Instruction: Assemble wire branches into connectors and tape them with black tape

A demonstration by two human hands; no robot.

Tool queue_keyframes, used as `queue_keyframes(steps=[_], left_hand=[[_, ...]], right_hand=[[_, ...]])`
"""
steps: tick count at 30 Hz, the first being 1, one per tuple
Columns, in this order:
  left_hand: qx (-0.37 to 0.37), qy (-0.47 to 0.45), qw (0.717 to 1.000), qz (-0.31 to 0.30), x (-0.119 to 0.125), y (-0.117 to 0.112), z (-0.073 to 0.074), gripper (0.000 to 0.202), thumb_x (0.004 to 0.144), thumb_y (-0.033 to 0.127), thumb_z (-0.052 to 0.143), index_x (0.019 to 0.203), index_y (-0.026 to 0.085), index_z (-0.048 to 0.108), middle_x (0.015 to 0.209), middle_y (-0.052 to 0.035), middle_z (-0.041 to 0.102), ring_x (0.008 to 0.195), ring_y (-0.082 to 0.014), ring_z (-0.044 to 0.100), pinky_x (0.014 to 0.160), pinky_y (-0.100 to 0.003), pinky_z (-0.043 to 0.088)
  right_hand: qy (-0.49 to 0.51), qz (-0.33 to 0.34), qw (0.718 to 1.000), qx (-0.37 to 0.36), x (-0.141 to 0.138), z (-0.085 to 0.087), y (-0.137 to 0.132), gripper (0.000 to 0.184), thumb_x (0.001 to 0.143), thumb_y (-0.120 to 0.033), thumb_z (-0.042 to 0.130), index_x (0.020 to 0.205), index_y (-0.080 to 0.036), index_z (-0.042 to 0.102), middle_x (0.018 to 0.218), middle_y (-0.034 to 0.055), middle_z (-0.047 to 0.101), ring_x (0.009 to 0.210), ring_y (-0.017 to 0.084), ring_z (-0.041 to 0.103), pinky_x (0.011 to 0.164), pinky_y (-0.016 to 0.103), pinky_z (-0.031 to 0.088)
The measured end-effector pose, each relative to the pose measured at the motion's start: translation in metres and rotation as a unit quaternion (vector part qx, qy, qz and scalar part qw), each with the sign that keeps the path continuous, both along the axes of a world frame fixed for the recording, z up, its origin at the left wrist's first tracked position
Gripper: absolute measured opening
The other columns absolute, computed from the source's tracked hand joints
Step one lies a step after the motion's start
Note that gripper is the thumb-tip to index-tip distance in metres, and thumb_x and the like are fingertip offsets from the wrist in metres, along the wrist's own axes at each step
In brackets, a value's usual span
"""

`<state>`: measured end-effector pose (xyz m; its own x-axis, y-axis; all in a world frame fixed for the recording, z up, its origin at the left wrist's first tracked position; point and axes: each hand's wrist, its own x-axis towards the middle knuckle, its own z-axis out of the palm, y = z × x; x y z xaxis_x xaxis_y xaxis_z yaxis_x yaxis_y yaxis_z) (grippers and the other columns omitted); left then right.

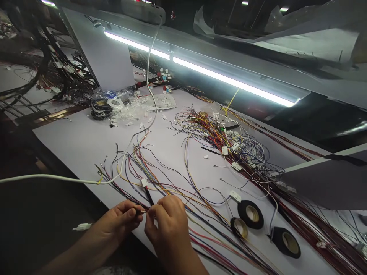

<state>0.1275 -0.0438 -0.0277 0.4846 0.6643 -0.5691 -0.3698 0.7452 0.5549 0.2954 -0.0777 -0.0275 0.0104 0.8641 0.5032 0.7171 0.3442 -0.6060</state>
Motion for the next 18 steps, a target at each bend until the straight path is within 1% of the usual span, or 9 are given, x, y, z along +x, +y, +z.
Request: queue_keyframes(steps=[4, 8, 11, 18], left_hand=[[0.017, -0.013, 0.999, -0.024, 0.0, 0.0, 0.0, 0.007, 0.082, 0.02, 0.069, 0.084, 0.014, 0.067, 0.087, -0.0054, 0.067, 0.082, -0.0137, 0.059, 0.08, -0.025, 0.046], [0.009, -0.016, 0.999, -0.03, -0.002, -0.001, -0.001, 0.005, 0.083, 0.019, 0.068, 0.085, 0.014, 0.068, 0.087, -0.0048, 0.067, 0.083, -0.0132, 0.059, 0.079, -0.024, 0.045], [0.019, -0.019, 0.999, -0.034, -0.002, -0.002, -0.003, 0.005, 0.083, 0.019, 0.068, 0.085, 0.014, 0.068, 0.087, -0.0051, 0.067, 0.083, -0.0136, 0.058, 0.08, -0.025, 0.045], [0.013, -0.02, 0.999, -0.038, -0.006, -0.002, -0.008, 0.01, 0.083, 0.022, 0.068, 0.088, 0.013, 0.069, 0.089, -0.0065, 0.067, 0.085, -0.0148, 0.057, 0.082, -0.027, 0.045]], right_hand=[[-0.004, 0.02, 1.0, 0.018, -0.003, 0.0, 0.0, 0.013, 0.081, -0.01, 0.059, 0.074, -0.019, 0.053, 0.07, 0.0013, 0.052, 0.067, 0.015, 0.046, 0.065, 0.031, 0.038], [0.003, 0.013, 1.0, 0.022, -0.004, 0.0, 0.001, 0.013, 0.083, -0.01, 0.057, 0.075, -0.019, 0.054, 0.07, 0.0015, 0.052, 0.067, 0.015, 0.047, 0.064, 0.03, 0.038], [0.011, 0.014, 0.999, 0.033, -0.006, -0.001, 0.001, 0.014, 0.084, -0.01, 0.056, 0.075, -0.019, 0.054, 0.07, 0.0014, 0.051, 0.067, 0.015, 0.047, 0.065, 0.03, 0.039], [0.027, 0.018, 0.999, 0.013, -0.011, -0.008, 0.001, 0.012, 0.086, -0.012, 0.056, 0.076, -0.019, 0.053, 0.073, 0.0024, 0.053, 0.068, 0.015, 0.049, 0.064, 0.029, 0.039]])
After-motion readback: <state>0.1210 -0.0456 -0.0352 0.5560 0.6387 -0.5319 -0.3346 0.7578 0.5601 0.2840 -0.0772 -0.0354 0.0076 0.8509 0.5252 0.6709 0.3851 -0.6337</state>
